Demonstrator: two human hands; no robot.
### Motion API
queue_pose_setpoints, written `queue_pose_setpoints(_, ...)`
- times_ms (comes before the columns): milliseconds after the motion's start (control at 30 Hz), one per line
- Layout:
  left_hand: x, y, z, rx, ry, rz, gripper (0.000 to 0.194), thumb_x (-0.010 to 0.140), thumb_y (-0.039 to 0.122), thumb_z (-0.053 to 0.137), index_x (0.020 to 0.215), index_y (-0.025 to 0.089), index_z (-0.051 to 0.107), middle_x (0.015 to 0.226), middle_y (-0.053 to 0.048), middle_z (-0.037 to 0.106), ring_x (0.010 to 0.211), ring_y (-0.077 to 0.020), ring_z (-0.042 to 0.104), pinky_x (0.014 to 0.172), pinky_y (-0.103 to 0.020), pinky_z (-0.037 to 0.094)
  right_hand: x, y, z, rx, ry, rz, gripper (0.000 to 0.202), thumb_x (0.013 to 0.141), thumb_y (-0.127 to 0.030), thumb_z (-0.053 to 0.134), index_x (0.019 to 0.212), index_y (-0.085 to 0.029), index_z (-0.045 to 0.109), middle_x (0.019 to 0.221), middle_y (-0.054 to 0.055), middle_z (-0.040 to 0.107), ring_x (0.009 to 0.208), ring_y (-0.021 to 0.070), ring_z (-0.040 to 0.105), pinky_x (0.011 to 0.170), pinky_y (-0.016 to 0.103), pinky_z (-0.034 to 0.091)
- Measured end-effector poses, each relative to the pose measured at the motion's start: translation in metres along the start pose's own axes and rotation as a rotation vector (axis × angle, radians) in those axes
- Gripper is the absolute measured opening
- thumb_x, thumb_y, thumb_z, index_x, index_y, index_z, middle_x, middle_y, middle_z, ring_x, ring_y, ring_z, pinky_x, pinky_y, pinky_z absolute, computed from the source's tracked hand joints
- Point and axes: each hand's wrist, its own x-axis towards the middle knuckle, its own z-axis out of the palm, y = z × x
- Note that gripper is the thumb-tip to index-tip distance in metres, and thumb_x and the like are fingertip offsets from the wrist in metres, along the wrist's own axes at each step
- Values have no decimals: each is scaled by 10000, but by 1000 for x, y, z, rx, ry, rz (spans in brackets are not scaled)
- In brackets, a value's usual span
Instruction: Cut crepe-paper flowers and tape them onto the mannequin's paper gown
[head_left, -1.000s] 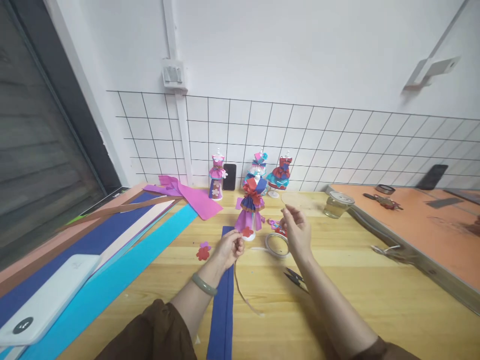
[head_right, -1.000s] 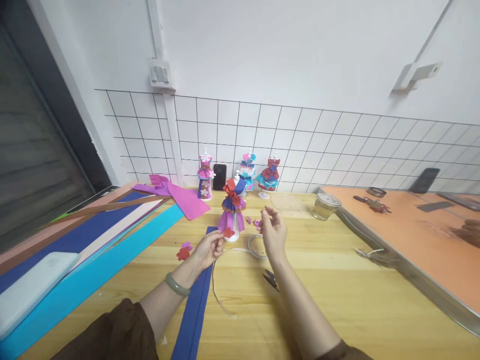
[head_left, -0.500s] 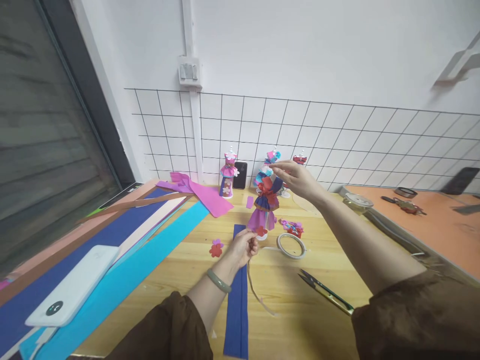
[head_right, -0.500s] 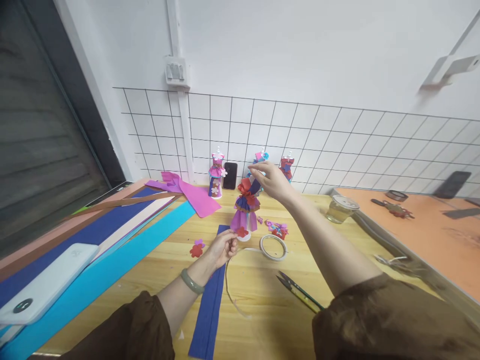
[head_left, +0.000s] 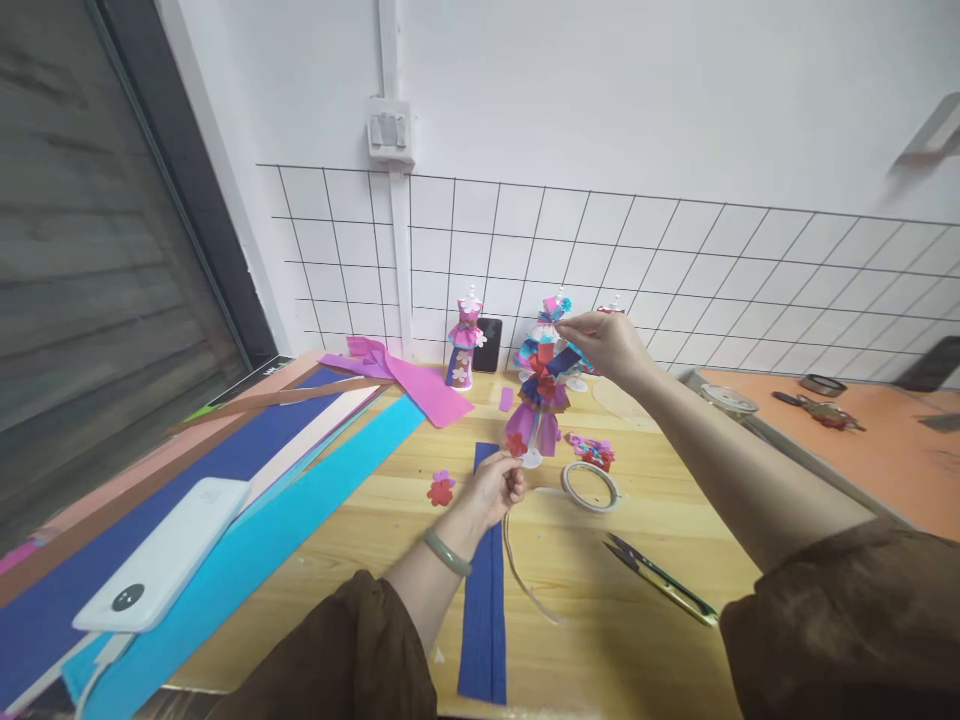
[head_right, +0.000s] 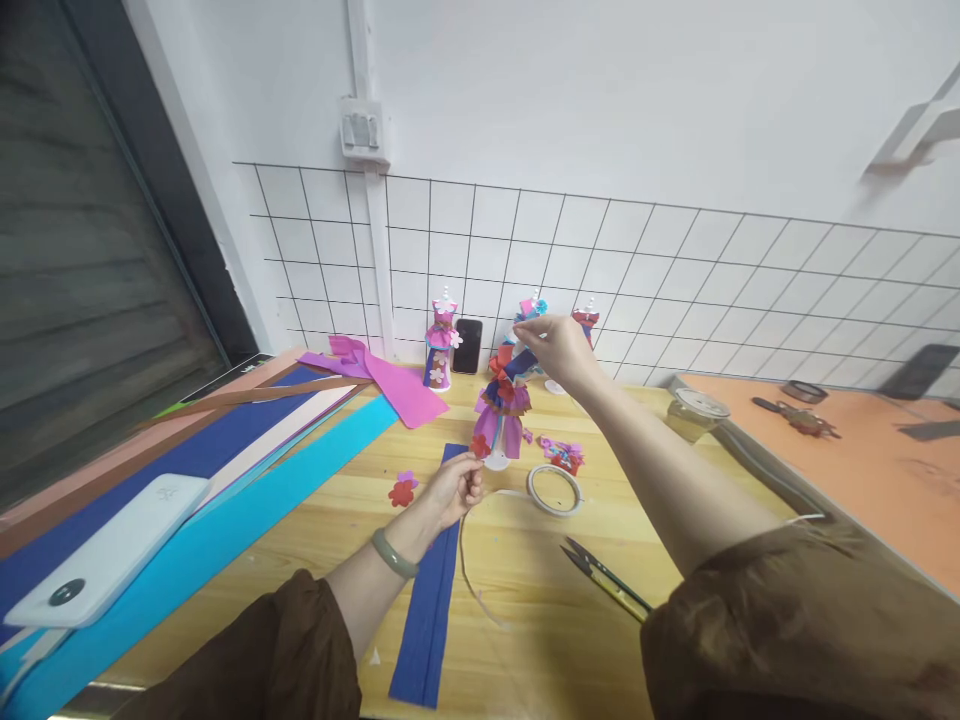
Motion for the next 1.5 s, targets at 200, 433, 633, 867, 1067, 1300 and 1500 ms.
queue_pose_setpoints(200, 1, 2, 1, -41, 5, -16, 148, 619, 146, 592, 727, 151, 491, 483, 38, 459, 389, -48, 417, 371, -160, 200, 6, 3, 6, -32, 27, -38, 245, 728, -362, 577, 803, -171, 711, 819, 59, 700, 762, 208, 627, 680, 310, 462)
queue_pose_setpoints(433, 2, 1, 0, -92, 5, -46, 125, 642, 159, 601, 729, 127, 518, 510, 20, 481, 411, -52, 441, 394, -162, 266, 6, -7, 7, -48, 27, -67, 266, 737, -379, 562, 790, -166, 713, 792, 55, 701, 750, 207, 629, 659, 302, 454)
queue_pose_setpoints(633, 2, 2, 0, -142, 9, -55, 109, 684, 178, 605, 728, 127, 520, 525, 13, 489, 431, -59, 457, 400, -163, 284, 4, -18, 4, -79, 37, -62, 297, 729, -414, 567, 810, -170, 715, 765, 56, 705, 693, 218, 630, 603, 304, 456)
queue_pose_setpoints(867, 1, 5, 1, -216, 23, -39, 74, 727, 170, 565, 720, 126, 506, 518, 8, 487, 420, -55, 434, 393, -158, 282, 4, -23, 2, -102, 38, -59, 271, 727, -423, 577, 793, -201, 717, 711, 53, 701, 604, 207, 615, 566, 306, 458)
queue_pose_setpoints(1067, 5, 2, -5, -230, 14, -30, 88, 721, 151, 580, 712, 136, 494, 519, 17, 491, 416, -51, 437, 394, -153, 288, 7, -18, 4, -126, 55, -85, 249, 740, -380, 567, 786, -184, 713, 758, 56, 702, 662, 220, 628, 583, 311, 456)
queue_pose_setpoints(1300, 7, 0, -6, -207, 0, -40, 105, 711, 154, 605, 720, 133, 502, 523, 18, 494, 420, -49, 448, 401, -150, 303, 7, -12, 4, -154, 54, -82, 270, 742, -379, 555, 793, -169, 717, 784, 69, 701, 650, 207, 624, 588, 306, 457)
queue_pose_setpoints(1500, 8, 0, -6, -185, -3, -53, 87, 731, 157, 585, 723, 131, 502, 537, 10, 499, 434, -56, 467, 411, -156, 322, 5, -9, 2, -192, 38, -95, 270, 753, -379, 536, 758, -178, 716, 732, 56, 695, 613, 189, 610, 580, 298, 449)
